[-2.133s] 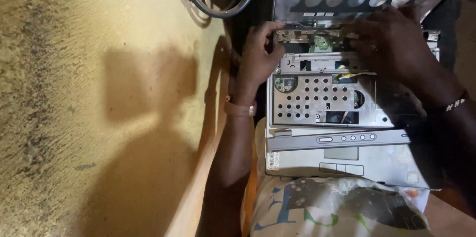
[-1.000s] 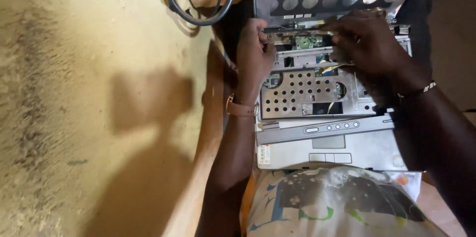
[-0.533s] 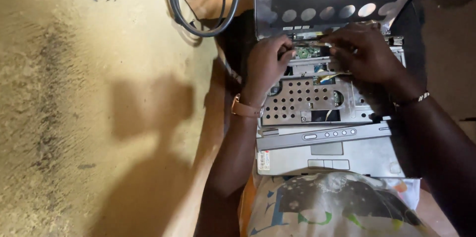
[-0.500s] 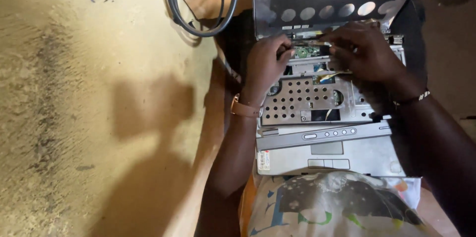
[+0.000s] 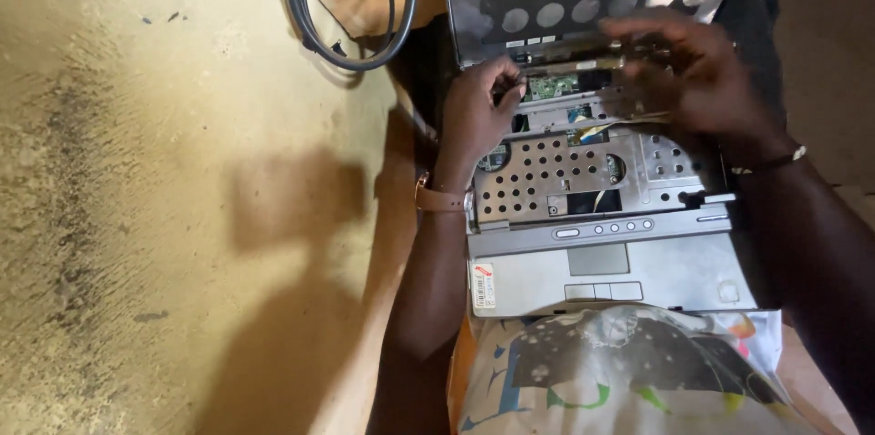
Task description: Disassembling a laptop by removing the keyboard bezel and disconnecting internal ribbon cables to access the motherboard.
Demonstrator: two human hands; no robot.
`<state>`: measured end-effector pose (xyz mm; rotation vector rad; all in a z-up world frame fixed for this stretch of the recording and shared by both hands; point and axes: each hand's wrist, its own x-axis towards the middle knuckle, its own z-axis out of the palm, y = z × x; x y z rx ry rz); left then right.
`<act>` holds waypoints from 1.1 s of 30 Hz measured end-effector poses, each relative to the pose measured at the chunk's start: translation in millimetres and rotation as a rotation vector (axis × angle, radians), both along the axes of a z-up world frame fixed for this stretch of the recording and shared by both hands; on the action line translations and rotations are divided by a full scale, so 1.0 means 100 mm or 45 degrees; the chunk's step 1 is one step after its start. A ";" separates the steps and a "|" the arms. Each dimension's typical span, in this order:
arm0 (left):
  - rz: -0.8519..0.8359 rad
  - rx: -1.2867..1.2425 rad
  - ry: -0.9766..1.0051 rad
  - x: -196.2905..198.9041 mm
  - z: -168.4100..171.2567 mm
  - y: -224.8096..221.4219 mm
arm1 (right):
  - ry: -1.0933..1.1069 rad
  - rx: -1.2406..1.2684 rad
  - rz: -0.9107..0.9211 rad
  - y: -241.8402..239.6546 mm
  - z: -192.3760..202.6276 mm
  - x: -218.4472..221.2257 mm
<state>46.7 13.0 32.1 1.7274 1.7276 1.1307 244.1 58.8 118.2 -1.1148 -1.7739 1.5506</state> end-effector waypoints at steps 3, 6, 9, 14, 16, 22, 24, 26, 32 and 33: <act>0.015 -0.006 0.034 -0.01 -0.07 0.02 | 0.136 0.246 0.034 0.18 -0.31 0.16; -0.009 0.034 0.037 -0.01 -0.06 0.03 | 0.168 0.324 -0.002 0.26 -0.43 0.20; -0.034 0.071 -0.012 0.00 -0.05 0.02 | 0.183 0.316 -0.032 0.27 -0.53 0.16; 0.003 0.069 -0.008 0.00 -0.02 -0.01 | 0.171 0.636 -0.078 0.23 -0.44 0.12; 0.016 0.016 -0.006 -0.01 -0.02 -0.01 | -0.151 0.969 -0.190 0.20 -0.32 0.14; -0.083 0.156 -0.166 -0.23 -0.08 -0.01 | -0.522 0.859 0.338 0.74 -0.65 0.57; 0.060 0.118 -0.169 -0.28 0.15 -0.08 | -0.605 1.061 0.353 0.81 -0.79 0.72; 0.211 0.067 -0.172 -0.33 0.23 -0.14 | -0.682 1.253 0.380 0.78 -0.82 0.76; 0.331 0.022 -0.384 -0.34 0.23 -0.19 | -0.601 1.220 0.377 0.78 -0.88 0.75; 0.314 0.002 -0.344 -0.33 0.23 -0.20 | -0.760 1.252 0.297 0.78 -0.90 0.73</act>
